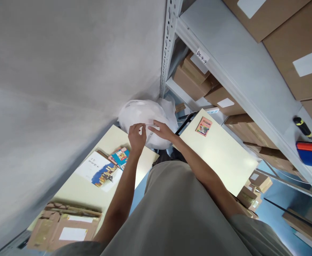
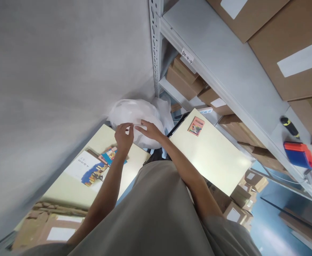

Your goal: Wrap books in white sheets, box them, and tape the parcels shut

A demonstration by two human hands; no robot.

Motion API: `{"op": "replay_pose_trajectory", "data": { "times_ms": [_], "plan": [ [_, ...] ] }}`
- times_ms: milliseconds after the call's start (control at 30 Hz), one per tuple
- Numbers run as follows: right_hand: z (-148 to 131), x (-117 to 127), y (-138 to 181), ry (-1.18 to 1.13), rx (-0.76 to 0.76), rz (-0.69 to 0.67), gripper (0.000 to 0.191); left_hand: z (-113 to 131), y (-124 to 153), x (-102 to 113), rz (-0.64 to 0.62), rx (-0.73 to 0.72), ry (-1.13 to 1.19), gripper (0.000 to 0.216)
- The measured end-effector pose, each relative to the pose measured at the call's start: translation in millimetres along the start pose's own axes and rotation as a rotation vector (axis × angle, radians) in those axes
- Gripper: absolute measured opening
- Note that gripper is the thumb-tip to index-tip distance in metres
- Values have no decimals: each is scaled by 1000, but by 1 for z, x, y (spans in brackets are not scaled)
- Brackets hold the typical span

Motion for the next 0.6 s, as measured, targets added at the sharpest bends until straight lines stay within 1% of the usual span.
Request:
{"op": "replay_pose_trajectory", "data": {
  "times_ms": [100,167,233,267,300,367,433,500,533,600],
  "plan": [
    [-12,-2,1,28,-25,36,49,18,-2,18,65,-42,32,17],
    [-22,4,7,46,-23,59,44,31,-5,33,97,-67,70,15],
    [-37,13,18,40,26,52,35,48,-10,50,80,-103,137,16],
    [-47,18,25,29,62,36,31,58,-14,57,43,-129,175,21],
    [-57,24,33,19,100,19,30,68,-17,63,-17,-158,212,29],
    [-78,35,49,24,166,-18,28,89,-24,69,-203,-215,259,42],
    [-97,47,63,73,198,-37,24,106,-30,67,-406,-250,254,46],
    [-111,61,77,134,196,-49,20,116,-35,55,-566,-266,214,49],
    [-116,69,83,163,184,-43,19,116,-37,47,-619,-272,190,52],
    [-122,89,96,213,156,-9,19,110,-41,25,-679,-281,140,61]
  ]
}}
Point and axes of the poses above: each hand's wrist, its own y-axis away from the middle knuckle, its own x-axis out of the back of the hand, z = x × y, the point moved 4 cm from there along -y, towards the middle knuckle, and after that the axes turned 12 degrees about z, right-handed, at the moved point
